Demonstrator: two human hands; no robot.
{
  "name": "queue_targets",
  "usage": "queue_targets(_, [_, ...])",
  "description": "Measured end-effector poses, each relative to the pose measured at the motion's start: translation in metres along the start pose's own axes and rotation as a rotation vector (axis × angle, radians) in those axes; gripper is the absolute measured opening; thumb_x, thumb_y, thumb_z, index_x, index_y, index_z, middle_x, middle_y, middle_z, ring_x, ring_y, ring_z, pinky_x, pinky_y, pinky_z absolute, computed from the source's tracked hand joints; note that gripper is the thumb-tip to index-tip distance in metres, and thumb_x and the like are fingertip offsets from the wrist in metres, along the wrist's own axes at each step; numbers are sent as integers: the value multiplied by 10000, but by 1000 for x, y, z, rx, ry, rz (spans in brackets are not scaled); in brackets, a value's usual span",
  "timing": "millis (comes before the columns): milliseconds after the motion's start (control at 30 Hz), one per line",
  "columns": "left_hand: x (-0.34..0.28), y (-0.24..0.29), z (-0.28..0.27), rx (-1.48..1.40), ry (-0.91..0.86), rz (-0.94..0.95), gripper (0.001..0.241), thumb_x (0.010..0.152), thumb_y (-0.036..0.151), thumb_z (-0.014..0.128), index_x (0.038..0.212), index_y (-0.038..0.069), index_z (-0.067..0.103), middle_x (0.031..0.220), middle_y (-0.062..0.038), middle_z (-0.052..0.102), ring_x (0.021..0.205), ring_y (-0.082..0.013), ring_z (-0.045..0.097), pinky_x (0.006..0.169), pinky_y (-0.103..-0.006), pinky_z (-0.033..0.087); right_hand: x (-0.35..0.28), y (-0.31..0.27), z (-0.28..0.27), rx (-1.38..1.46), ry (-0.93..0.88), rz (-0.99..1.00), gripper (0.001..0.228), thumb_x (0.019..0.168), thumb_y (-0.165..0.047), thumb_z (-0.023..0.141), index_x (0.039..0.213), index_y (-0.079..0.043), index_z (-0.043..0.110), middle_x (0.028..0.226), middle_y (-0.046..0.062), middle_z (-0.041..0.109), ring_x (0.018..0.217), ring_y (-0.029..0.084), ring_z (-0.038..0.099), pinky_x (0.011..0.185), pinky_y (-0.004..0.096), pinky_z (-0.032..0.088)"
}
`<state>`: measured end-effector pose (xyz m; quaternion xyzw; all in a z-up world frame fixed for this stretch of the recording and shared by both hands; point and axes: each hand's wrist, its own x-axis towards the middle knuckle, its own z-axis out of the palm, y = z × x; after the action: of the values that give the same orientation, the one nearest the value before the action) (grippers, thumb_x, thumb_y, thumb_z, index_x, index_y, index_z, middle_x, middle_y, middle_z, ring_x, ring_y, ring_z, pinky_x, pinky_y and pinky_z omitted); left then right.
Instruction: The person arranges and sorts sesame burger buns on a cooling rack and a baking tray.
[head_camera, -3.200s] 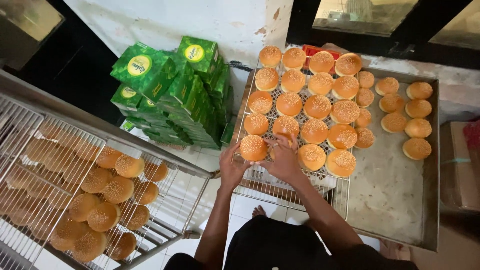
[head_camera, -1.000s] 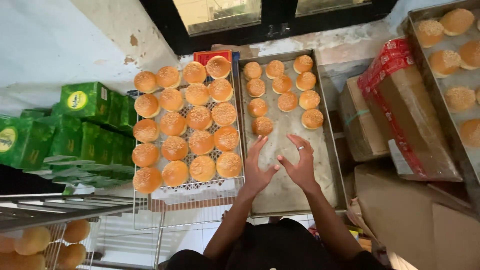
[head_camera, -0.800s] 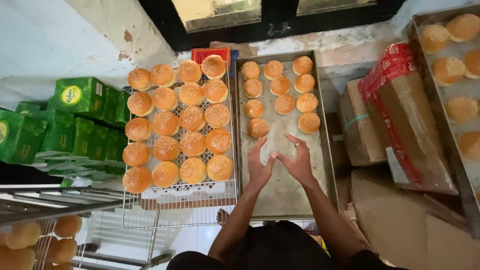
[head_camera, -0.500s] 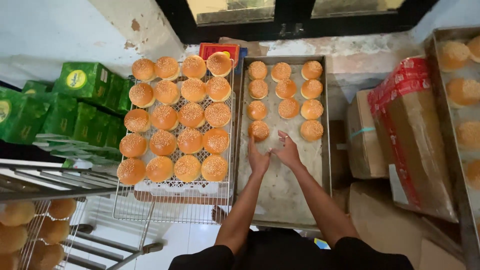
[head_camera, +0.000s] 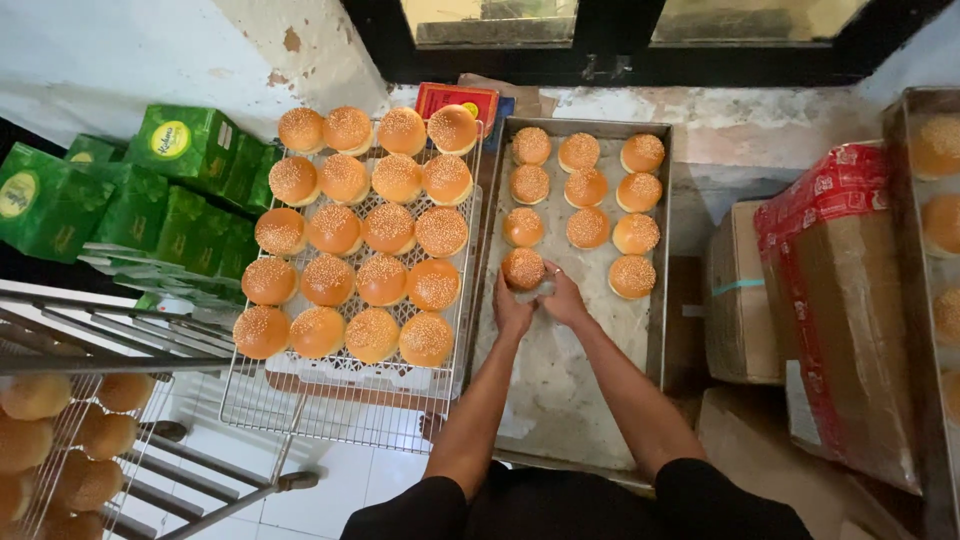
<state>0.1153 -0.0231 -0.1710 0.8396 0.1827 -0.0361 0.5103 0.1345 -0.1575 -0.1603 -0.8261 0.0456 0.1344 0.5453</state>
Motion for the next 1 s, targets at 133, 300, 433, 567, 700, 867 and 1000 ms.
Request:
queue_targets(133, [-5,-12,5,-124,67,114,1146,596,60,927,1569,62,323,1571,-164,447,1431,-323,466,1173,-402,384,0,22,10,85,48,-80,888,721,-20,776,1530,-67,415,1436,130,615,1330,248,600,1023,384,516])
queue_targets(300, [-32,0,-6,-89,123,200,986,630,12,909,1483,35,415,1486,-186,502,1380,-356,480,1151,-423,390,-30,5,5,87,192,-103,871,698,-112,900,1466,-67,490,1331,131,667,1224,246,646,992,398,537])
queue_targets(433, [-51,14,-18,-142,94,207,856,657,7,891,1409,40,481,1394,-186,560,1318,-354,544,1142,-425,413,-55,0,0,124,210,-100,864,692,-128,919,1442,-52,497,1301,129,681,1192,240,663,1002,391,536])
queue_targets(567, [-69,26,-28,-237,37,318,804,692,63,859,1394,30,471,1358,-177,590,1304,-340,577,1126,-422,441,-85,-16,-4,176,284,-108,813,706,-130,899,1429,-55,534,1266,122,694,1142,229,685,948,376,568])
queue_targets(700, [-89,46,-45,-166,32,362,751,720,114,894,1359,13,513,1303,-195,619,1262,-349,587,1087,-433,448,-108,-29,-9,238,334,-106,788,737,-125,878,1433,-47,517,1278,119,673,1153,219,671,918,366,594])
queue_targets(867, [-114,82,-73,-218,8,430,764,717,183,933,1352,16,542,1270,-177,659,1209,-328,640,1048,-435,496,-147,-66,-27,140,416,-249,663,811,-113,841,1413,-46,570,1335,128,675,1214,219,662,962,387,562])
queue_targets(1000, [-136,96,-93,-197,49,521,836,695,201,959,1397,15,546,1294,-181,669,1190,-334,633,1006,-443,508,-180,-102,-39,162,380,-309,592,881,-65,782,1425,-25,553,1356,141,653,1244,225,641,1038,398,525])
